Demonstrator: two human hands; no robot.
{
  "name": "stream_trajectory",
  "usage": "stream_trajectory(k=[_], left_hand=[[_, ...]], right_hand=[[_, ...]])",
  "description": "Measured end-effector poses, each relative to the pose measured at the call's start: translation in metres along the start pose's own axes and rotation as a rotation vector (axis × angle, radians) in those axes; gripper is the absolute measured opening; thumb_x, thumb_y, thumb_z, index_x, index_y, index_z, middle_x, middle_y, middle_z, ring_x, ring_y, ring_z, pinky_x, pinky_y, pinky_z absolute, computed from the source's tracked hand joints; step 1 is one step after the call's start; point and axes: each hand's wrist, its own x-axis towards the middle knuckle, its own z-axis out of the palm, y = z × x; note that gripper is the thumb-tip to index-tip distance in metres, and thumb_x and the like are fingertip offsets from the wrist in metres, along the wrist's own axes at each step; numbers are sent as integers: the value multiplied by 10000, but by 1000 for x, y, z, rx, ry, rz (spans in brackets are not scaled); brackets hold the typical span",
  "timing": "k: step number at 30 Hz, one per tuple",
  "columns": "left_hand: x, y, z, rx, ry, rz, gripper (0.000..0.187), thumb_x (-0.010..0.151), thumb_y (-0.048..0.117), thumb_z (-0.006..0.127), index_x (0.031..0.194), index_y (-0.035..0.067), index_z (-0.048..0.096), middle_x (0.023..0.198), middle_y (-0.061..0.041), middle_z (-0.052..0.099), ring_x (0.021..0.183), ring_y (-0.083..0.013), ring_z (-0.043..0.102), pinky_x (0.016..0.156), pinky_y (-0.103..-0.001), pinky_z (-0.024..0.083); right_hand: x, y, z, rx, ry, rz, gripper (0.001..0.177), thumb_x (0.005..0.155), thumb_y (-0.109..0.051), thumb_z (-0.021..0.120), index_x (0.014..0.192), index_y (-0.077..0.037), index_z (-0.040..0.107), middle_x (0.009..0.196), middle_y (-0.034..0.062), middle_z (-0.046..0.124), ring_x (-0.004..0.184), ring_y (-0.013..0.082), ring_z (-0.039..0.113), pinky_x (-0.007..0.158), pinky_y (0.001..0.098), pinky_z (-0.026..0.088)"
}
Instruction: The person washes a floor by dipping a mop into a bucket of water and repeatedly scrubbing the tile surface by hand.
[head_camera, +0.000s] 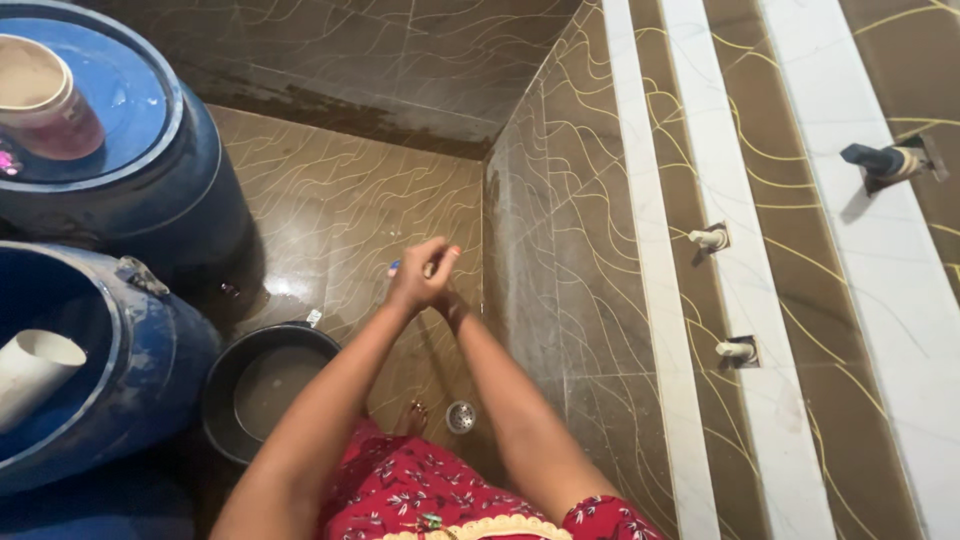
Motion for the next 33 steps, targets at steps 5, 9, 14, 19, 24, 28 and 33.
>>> stream_trajectory(k=[5, 9, 14, 19, 24, 28, 33], left_hand=[[10, 4, 12, -6, -258, 89, 338, 955, 246, 669, 773, -16, 555, 619, -129, 501, 575, -186, 446, 550, -356, 395], [31, -16, 28, -42, -252, 184, 313, 947, 238, 654, 776, -7, 560, 639, -106, 499, 582, -154, 449, 554, -347, 401], [52, -47, 42, -126, -351, 146, 408, 949, 253, 676, 711, -15, 481, 621, -63, 368, 614, -100, 371, 540, -338, 320], [62, -48, 31, -167, -476, 69, 421, 915, 284, 725, 665, 26, 507, 602, 4, 413, 617, -73, 391, 537, -314, 330], [56, 10, 20, -138, -378, 44, 321, 868, 268, 778, 728, 66, 572, 661, 30, 550, 643, -60, 500, 569, -271, 427], [38, 93, 38, -155, 245, 210, 301, 897, 226, 761, 949, 38, 533, 768, 11, 578, 733, -79, 536, 628, -264, 454], [79, 95, 82, -240, 421, 115, 333, 911, 240, 793, 839, 46, 532, 676, 31, 506, 616, -62, 464, 578, -265, 400]], right_hand=[[5, -7, -20, -486, -51, -112, 289, 967, -209, 789, 1129, -73, 592, 1055, 42, 568, 994, 133, 596, 835, 323, 543], [7, -1, -35, -373, -145, -131, 382, 954, -212, 774, 1234, -76, 552, 1171, 40, 557, 1101, 129, 565, 943, 335, 510], [11, -5, -40, -736, -251, -320, 495, 932, -108, 706, 1371, -7, 501, 1334, 147, 537, 1274, 227, 513, 1076, 418, 433], [7, -13, -32, -762, -283, 125, 435, 945, -103, 665, 1344, 26, 550, 1245, 219, 600, 1194, 344, 597, 1004, 506, 485], [10, -35, -30, -831, -136, -375, 593, 824, -69, 649, 1385, 22, 478, 1328, 194, 549, 1312, 287, 503, 1102, 423, 407], [42, -88, -23, -388, 52, -271, 368, 1052, -216, 629, 1338, -18, 508, 1224, 92, 551, 1156, 166, 548, 1029, 316, 472], [65, -119, -34, -944, 236, -95, 389, 1035, -356, 707, 1086, 12, 594, 908, 81, 522, 767, 165, 498, 740, 292, 471]])
